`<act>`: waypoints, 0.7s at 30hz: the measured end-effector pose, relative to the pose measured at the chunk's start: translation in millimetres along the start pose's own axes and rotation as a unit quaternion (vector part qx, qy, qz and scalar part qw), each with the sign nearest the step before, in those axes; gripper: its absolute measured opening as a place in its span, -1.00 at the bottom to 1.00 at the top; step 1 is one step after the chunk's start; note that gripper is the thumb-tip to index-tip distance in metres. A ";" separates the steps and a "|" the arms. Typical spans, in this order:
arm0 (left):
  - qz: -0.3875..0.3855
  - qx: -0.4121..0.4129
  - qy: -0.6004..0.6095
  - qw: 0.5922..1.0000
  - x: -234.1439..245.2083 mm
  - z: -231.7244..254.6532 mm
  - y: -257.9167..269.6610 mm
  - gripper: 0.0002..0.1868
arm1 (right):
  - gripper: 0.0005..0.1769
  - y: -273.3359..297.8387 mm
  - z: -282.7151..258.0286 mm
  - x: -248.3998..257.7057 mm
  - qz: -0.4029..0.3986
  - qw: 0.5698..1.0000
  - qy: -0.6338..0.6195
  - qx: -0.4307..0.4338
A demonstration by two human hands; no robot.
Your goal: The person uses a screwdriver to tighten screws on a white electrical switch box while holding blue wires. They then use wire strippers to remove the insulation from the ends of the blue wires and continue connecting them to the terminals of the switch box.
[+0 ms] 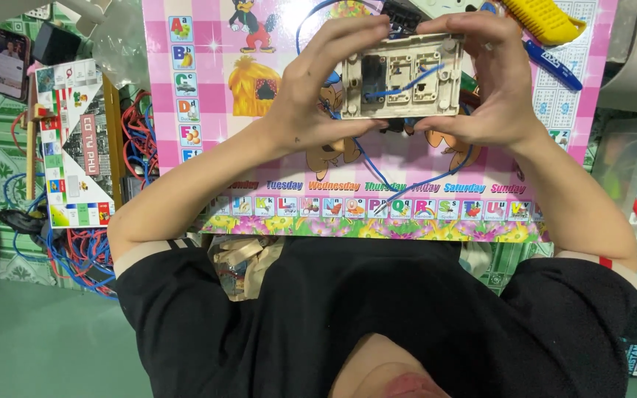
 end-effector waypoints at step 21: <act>0.201 0.161 0.136 0.957 5.0 -6.7 -1.0 -0.49 | 0.02 6.1 -3.0 16.2 0.056 0.958 0.280 -0.024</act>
Point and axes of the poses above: each hand's wrist, its own y-axis away from the middle knuckle, its own x-axis out of the back of the hand, z = x × y, the point moved 2 cm from there along -y, towards the middle knuckle, and after that the axes turned 13 degrees about -x, right-handed, at the moved point
